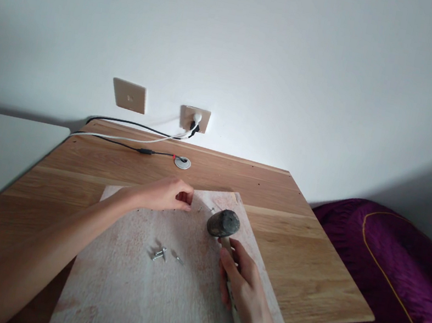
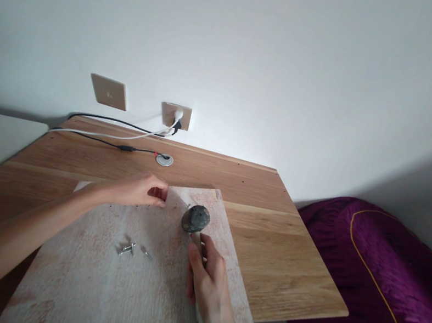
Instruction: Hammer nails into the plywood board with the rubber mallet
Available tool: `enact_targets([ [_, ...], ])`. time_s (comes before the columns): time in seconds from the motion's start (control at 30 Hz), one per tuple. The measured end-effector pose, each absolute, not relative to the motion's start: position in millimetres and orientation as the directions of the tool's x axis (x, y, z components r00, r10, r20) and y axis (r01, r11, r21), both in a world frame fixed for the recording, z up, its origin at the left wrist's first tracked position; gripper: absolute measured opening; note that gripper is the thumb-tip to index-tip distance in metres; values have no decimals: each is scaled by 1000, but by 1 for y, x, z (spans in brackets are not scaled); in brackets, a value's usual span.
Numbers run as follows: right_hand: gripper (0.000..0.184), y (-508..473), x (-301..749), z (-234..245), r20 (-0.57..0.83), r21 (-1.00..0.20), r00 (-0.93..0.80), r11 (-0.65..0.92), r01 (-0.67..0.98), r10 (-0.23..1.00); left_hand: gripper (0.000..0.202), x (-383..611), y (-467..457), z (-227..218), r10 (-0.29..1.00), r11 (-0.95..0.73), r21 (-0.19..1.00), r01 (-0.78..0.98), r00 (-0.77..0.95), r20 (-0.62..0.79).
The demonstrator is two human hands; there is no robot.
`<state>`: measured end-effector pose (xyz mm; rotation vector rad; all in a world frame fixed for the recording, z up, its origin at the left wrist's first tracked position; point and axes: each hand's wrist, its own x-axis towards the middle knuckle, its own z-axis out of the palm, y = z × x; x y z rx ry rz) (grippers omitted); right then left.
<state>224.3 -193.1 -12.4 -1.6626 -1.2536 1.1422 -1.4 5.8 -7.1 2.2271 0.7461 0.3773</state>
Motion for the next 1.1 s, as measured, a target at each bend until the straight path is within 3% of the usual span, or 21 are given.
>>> enact_targets([
  [0.4, 53, -193, 226, -12, -209, -920, 125, -239, 311, 970, 5, -3, 7, -6, 568, -597, 724, 345, 820, 77],
  [0.8, 46, -194, 226, -17, -192, -932, 129, -222, 288, 973, 11, -7, 11, -4, 505, -675, 659, 332, 859, 83],
  [1.1, 54, -194, 226, -19, -210, -933, 144, -242, 266, 967, 14, -7, 11, -6, 491, -686, 655, 317, 866, 95],
])
